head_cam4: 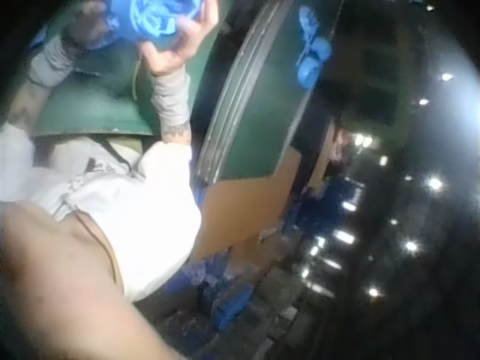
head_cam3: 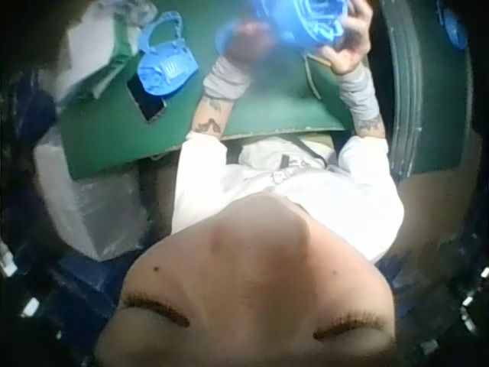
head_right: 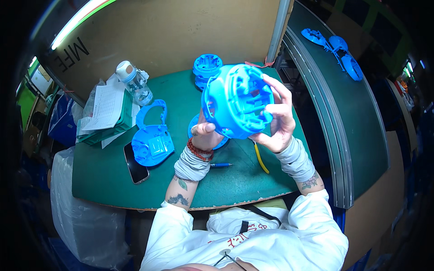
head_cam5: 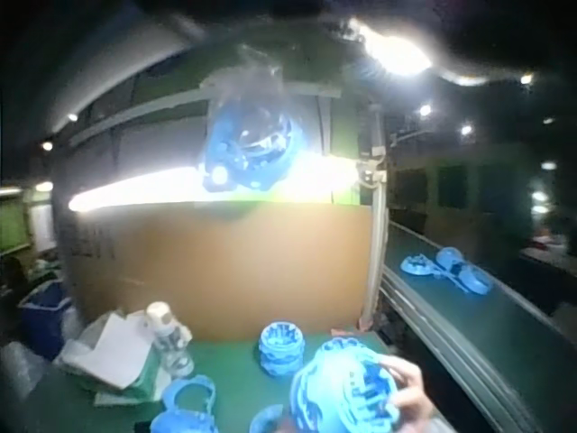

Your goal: The worker is assembling blue plastic lighting fixture components, using pliers to trim excess material and stacking finished parts.

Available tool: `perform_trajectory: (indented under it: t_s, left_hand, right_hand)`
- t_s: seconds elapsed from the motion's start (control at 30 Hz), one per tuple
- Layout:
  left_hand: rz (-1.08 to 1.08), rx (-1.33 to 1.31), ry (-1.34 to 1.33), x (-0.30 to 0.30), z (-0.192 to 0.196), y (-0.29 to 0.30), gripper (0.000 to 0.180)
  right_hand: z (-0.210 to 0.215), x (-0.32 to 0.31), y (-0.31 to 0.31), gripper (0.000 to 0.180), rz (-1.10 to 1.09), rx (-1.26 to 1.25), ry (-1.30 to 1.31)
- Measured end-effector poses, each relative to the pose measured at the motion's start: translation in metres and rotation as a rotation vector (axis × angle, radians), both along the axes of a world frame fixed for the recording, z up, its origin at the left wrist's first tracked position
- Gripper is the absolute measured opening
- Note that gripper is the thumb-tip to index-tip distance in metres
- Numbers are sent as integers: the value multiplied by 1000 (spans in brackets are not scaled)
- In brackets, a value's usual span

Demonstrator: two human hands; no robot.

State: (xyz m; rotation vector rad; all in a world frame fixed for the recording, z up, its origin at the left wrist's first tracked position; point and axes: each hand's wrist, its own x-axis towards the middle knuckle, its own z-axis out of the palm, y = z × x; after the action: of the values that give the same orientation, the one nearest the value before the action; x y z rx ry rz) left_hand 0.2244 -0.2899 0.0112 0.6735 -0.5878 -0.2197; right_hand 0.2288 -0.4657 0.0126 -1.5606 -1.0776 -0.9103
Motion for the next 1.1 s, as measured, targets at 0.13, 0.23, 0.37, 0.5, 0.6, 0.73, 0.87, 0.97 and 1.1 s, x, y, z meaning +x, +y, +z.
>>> perform_trajectory:
  t_s: [0.13, 0.23, 0.37, 0.5, 0.6, 0.73, 0.87, 0.97, 1.1]
  left_hand:
    - [-149, -69, 64, 3, -4, 0, 103]
    - [-132, -38, 36, 10, -5, -4, 107]
    - [37, 145, -165, 8, -8, -14, 108]
    - [60, 46, -121, 7, -6, -21, 100]
    - [280, 247, -273, 14, 2, -12, 100]
    - [838, 700, -820, 30, -12, -10, 108]
    - [727, 695, -691, 49, -21, -6, 133]
    - [191, 143, -100, 75, -4, 22, 97]
    - [405, 400, 163, 128, -18, 42, 88]
  right_hand:
    - [-2, 0, -4, 52, 41, -136, 25]
    - [8, -7, 3, 70, 175, -13, 146]
    - [-3, -2, 14, 77, -66, 21, 148]
    - [-19, 12, 9, 77, -31, -91, 73]
    - [-14, 18, 5, 86, -118, -166, 256]
    - [-8, 23, -8, 93, 486, 17, 995]
    - [-5, 48, -16, 69, 561, 145, 1216]
    - [18, 63, -14, 64, 557, 116, 1310]
    - [21, 107, -25, 46, 601, 173, 1354]
